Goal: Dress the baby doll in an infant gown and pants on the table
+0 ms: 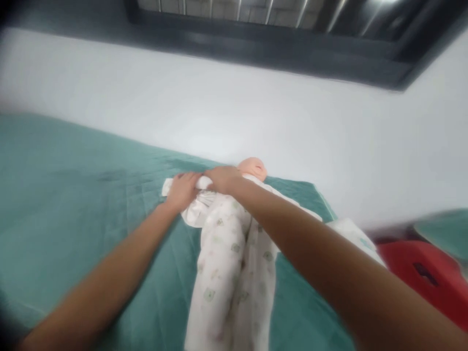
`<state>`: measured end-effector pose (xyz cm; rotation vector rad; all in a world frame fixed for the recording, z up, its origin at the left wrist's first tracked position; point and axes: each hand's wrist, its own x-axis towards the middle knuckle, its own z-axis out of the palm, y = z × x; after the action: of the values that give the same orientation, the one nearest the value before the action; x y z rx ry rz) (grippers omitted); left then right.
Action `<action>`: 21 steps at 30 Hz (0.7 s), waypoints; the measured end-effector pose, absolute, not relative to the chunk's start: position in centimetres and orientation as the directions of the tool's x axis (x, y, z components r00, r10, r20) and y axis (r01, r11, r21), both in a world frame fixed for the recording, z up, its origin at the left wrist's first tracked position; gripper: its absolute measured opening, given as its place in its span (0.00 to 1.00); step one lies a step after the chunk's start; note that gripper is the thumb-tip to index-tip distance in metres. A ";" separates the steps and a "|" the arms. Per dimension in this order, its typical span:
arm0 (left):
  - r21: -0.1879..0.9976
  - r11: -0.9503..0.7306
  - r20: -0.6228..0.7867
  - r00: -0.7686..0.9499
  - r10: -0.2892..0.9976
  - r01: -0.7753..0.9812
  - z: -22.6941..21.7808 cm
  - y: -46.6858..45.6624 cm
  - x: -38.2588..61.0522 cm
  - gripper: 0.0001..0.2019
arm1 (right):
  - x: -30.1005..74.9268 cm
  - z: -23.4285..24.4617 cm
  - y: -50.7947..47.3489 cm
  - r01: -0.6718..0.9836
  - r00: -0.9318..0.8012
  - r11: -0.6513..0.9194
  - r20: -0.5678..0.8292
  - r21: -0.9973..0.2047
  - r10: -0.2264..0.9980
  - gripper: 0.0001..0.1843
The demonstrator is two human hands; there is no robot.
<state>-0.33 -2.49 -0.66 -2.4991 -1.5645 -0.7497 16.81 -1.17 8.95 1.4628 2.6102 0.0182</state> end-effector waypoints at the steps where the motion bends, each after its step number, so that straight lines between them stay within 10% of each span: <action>1: 0.183 -0.486 0.454 0.365 0.813 0.855 -0.7 -2.4 -0.4 0.23 | 17.1 8.7 -1.1 0.841 -0.534 0.540 -0.101 0.038 0.839 0.24; 6: 0.227 -0.415 0.449 0.283 0.847 0.881 -0.9 -2.2 -1.4 0.24 | 21.3 9.1 -2.4 0.794 -0.532 0.544 0.122 -0.271 0.838 0.24; 13: 0.290 -0.244 0.413 0.109 0.904 0.926 -0.5 -2.9 -2.0 0.21 | 28.5 6.8 -7.2 0.861 -0.024 0.176 0.309 -0.477 0.951 0.21; 21: 0.205 -0.286 0.460 0.166 0.872 0.936 -0.2 -5.4 -0.6 0.26 | 31.7 0.2 -9.0 0.969 0.090 0.028 0.458 -0.245 0.885 0.26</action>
<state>-0.56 -5.40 -0.18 -2.2997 -1.7952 -0.7645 31.68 -9.02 0.25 2.6217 2.5357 0.3123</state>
